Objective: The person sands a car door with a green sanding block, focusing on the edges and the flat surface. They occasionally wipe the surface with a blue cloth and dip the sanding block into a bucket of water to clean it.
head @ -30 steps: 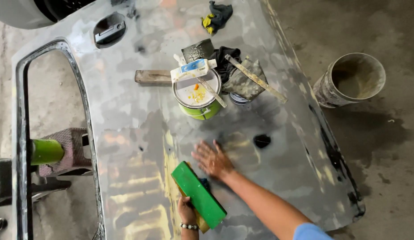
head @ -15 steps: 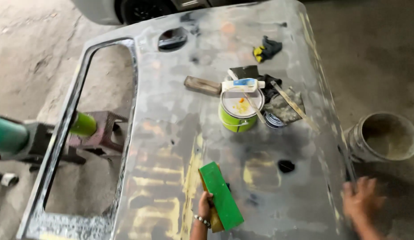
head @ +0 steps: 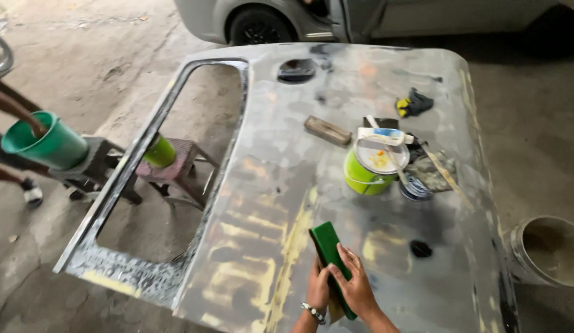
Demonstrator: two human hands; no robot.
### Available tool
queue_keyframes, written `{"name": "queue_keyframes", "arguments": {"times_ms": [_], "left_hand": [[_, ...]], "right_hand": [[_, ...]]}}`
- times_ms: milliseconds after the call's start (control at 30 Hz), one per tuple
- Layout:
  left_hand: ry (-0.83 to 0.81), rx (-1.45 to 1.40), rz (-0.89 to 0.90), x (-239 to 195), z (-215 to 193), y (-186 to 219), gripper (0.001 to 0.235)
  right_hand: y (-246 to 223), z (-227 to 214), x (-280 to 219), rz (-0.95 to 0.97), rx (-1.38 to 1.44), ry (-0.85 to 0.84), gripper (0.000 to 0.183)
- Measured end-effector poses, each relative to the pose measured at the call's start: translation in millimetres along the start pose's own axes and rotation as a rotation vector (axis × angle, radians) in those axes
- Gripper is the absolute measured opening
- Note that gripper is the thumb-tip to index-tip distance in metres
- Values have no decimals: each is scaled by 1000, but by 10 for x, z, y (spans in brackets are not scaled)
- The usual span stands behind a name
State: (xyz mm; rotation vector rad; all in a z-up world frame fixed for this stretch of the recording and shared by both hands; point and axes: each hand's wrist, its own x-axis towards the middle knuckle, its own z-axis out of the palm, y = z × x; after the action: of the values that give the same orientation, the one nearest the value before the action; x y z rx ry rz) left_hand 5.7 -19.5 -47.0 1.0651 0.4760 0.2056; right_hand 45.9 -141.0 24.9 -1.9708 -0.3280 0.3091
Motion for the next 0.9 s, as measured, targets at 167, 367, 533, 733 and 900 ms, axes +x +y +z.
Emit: {"name": "queue_keyframes", "arguments": {"times_ms": [167,367,533,733,900], "left_hand": [[59,-55,-104,-135,-112,421,65],[112,129,175,50,-532,520,68],[154,-185,63,-190,-642,1314,62],[85,-143,92,-115,-855,1284,57],[46,-36,61,-255,-959,1325,58]], "right_hand": [[-510,218,-100,-99,-3,-14,82],[-802,632,-290,-166,-141,167,78],[-1111,820,-336,-199,19,234,73],[-1462,1185,-320,-190,-51,195,70],[-1404,1423,-367,-197,-44,252,64]]}}
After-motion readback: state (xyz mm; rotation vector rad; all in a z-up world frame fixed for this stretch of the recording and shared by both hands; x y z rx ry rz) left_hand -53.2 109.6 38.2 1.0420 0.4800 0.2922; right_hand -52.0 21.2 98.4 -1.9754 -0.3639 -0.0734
